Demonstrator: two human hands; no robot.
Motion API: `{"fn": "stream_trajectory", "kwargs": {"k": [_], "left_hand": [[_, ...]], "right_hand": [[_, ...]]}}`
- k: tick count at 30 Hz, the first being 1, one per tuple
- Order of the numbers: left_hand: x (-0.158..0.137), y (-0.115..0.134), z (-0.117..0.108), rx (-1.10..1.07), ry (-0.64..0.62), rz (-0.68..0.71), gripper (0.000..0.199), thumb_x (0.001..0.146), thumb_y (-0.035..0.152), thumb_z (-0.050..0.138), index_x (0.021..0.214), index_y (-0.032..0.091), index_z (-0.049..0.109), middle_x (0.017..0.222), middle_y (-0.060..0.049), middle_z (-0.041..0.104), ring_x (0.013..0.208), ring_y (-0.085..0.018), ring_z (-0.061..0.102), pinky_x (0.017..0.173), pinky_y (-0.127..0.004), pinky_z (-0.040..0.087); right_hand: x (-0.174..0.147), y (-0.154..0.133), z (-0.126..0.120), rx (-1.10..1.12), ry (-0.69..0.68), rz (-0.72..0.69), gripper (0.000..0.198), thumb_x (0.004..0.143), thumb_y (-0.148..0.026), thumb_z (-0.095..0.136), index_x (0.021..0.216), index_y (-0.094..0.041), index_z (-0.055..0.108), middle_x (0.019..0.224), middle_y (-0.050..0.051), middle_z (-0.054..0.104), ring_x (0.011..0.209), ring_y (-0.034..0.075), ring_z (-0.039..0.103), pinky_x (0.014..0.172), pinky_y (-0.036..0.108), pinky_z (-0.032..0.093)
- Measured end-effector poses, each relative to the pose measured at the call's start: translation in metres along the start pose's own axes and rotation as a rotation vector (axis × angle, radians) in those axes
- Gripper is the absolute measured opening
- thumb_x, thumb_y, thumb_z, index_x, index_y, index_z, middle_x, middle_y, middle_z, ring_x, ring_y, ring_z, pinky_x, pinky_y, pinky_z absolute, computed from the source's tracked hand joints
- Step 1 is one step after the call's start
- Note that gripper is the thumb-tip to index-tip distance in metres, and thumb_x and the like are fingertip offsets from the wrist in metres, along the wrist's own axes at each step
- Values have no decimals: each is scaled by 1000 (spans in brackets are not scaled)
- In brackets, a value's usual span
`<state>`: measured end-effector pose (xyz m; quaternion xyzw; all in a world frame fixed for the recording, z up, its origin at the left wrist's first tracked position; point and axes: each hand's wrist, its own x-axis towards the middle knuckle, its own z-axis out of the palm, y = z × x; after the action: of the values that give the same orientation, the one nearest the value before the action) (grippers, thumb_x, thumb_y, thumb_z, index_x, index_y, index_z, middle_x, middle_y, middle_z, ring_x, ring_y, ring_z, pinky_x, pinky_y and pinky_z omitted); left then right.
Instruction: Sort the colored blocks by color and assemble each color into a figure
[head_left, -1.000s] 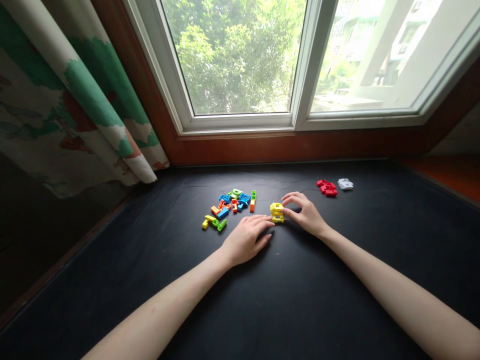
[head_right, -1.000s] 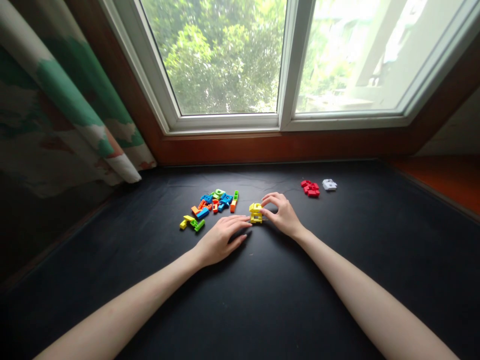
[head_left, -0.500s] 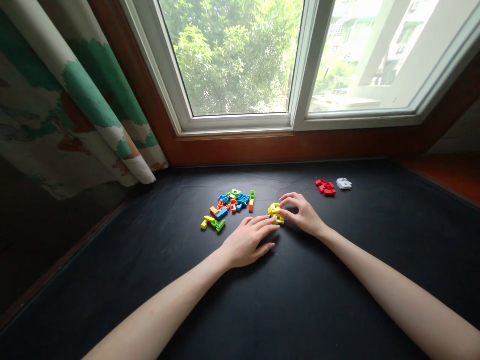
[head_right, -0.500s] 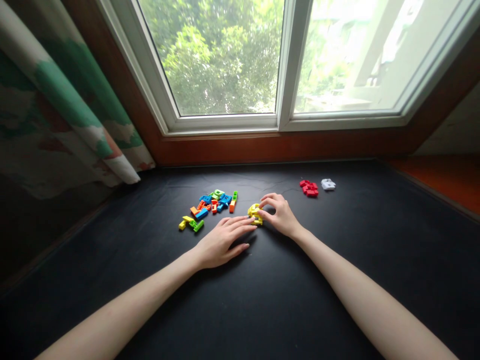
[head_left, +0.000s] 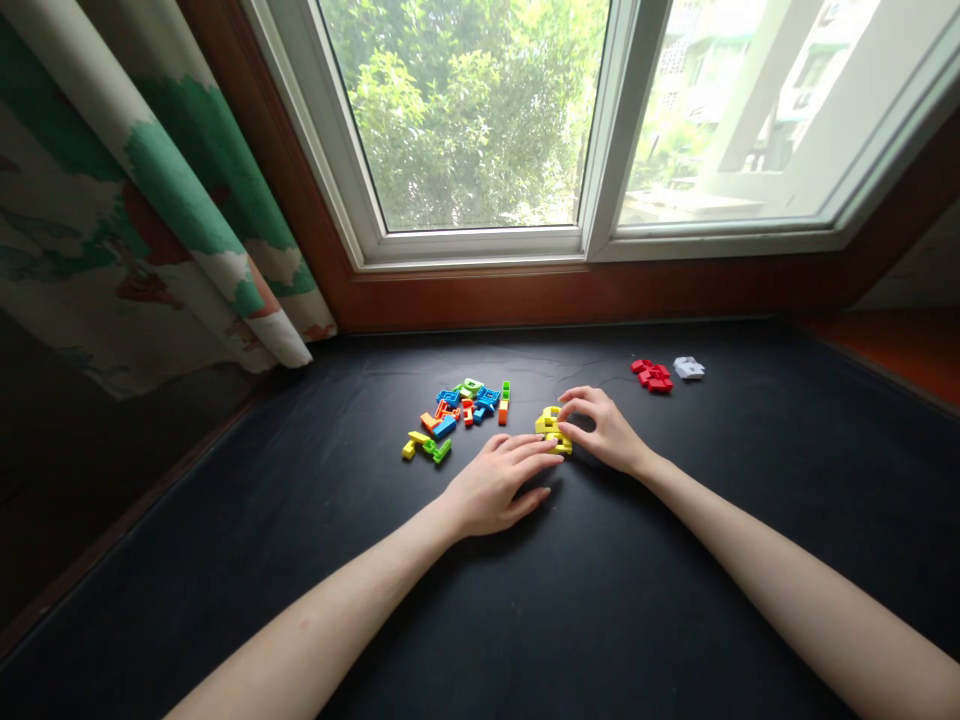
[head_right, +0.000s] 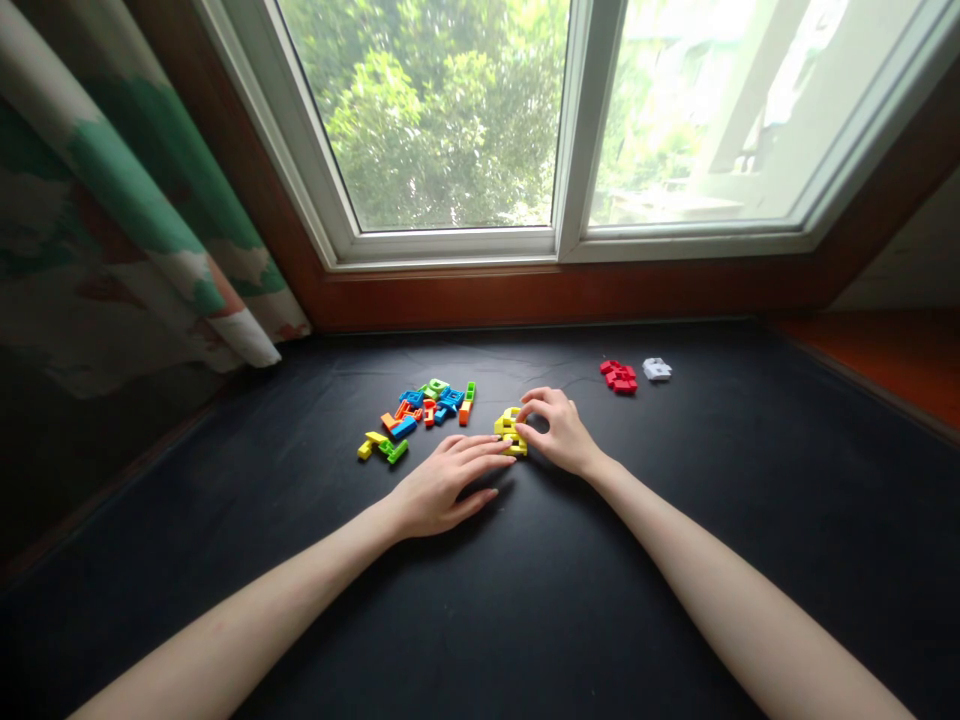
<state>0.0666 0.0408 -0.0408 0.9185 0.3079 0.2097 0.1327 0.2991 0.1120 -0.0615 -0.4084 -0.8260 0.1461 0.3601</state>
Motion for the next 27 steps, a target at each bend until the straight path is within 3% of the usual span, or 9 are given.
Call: {"fn": "stream_trajectory", "kwargs": {"k": [7, 13, 27], "left_hand": [[0, 0, 2, 49, 74, -72, 35, 94, 24, 50, 129, 24, 53, 141, -9, 55, 132, -24, 48, 109, -43, 37], [0, -1, 4, 85, 28, -146, 51, 94, 35, 53, 142, 23, 40, 153, -13, 39, 142, -26, 35, 113, -47, 32], [0, -2, 3, 82, -10, -165, 49, 96, 37, 49, 141, 21, 40, 150, -12, 44, 142, -27, 36, 113, -48, 31]], "right_hand": [[0, 0, -1, 20, 0, -7, 10, 85, -30, 61, 84, -23, 69, 110, 9, 64, 109, 27, 56, 98, 49, 42], [-1, 3, 0, 0, -11, -61, 14, 88, -32, 60, 84, -25, 72, 109, 8, 65, 107, 27, 57, 97, 48, 44], [1, 3, 1, 81, 7, -36, 18, 90, -24, 54, 95, -24, 72, 108, 8, 68, 105, 24, 61, 97, 44, 46]]}}
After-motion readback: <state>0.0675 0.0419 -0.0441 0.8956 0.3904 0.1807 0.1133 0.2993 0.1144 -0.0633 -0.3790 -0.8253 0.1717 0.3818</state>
